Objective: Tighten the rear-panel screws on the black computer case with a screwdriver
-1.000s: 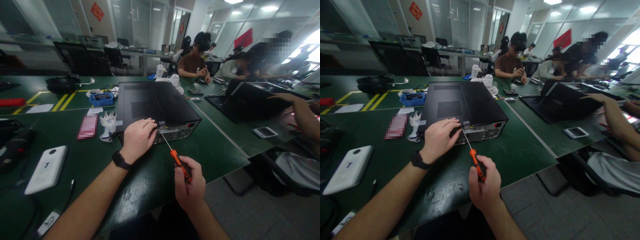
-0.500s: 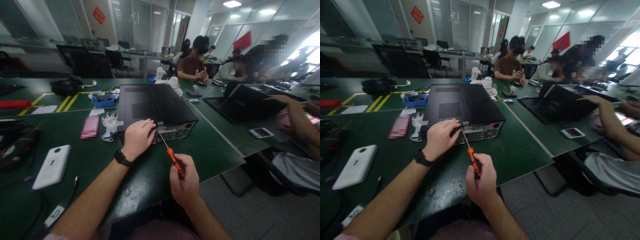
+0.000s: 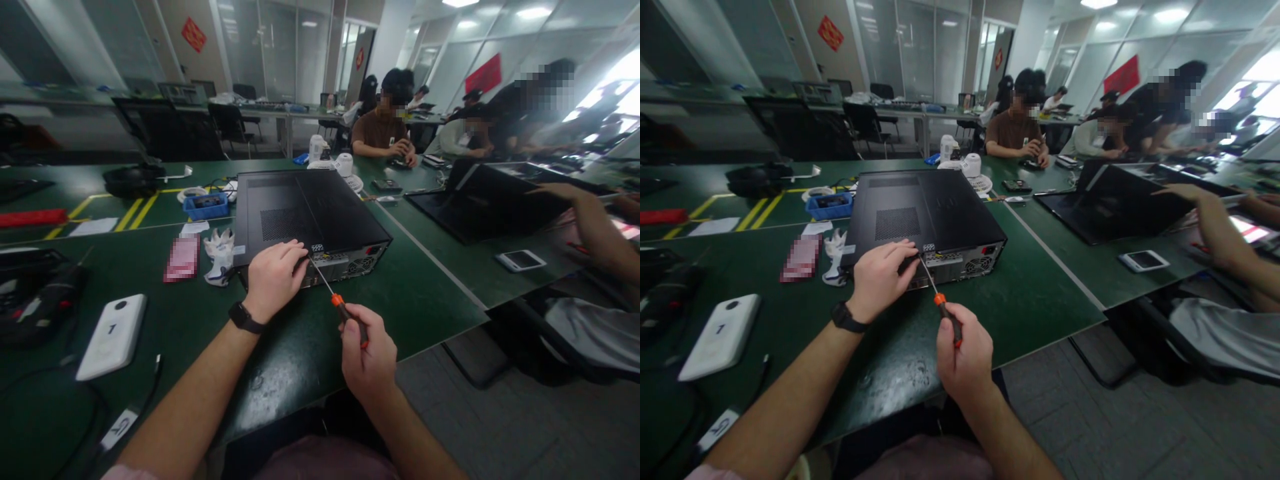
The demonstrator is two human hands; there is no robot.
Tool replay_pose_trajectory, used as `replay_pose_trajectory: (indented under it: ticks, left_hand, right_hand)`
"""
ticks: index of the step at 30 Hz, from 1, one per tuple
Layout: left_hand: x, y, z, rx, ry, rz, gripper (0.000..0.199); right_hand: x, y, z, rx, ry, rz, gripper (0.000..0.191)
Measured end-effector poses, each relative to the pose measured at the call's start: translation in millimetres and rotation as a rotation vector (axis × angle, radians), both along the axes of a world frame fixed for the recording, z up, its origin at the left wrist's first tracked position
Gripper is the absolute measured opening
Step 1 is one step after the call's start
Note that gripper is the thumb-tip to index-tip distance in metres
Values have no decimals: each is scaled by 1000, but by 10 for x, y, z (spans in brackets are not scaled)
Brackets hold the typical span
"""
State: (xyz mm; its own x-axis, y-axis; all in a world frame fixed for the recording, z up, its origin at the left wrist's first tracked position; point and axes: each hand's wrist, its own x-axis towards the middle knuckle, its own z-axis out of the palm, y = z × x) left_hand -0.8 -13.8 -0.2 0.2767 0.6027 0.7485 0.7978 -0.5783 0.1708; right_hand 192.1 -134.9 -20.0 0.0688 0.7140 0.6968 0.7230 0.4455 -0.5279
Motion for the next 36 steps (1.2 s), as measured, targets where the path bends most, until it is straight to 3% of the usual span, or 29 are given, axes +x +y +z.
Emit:
replay_pose_trajectory:
  ticks: [6,11,14,18,24,31,36]
  left_hand:
    - [4,-5,-3,-10,-5,-1,13]
    - [2,-1,-1,-16,-19,-6,13]
    - [2,-2,11,-13,-9,1,12]
    - [3,-9,18,6,5,7,11]
    - [8,-6,4,-3,-8,7,12]
    - [16,-8,11,-6,-13,8,12]
    - [11,-6,10,-8,-13,15,11]
  right_hand:
    - [-21,7,57,54,-2,1,25]
    - [29,28,-17,28,-5,-7,21]
    - [44,17,-43,-34,36,21,24]
    - [14,12,-4,25,27,1,31]
    - [29,30,38,17,-14,-52,20]
    - [61,43,69,26,15,50,30]
    - [61,62,66,61,17,39,25]
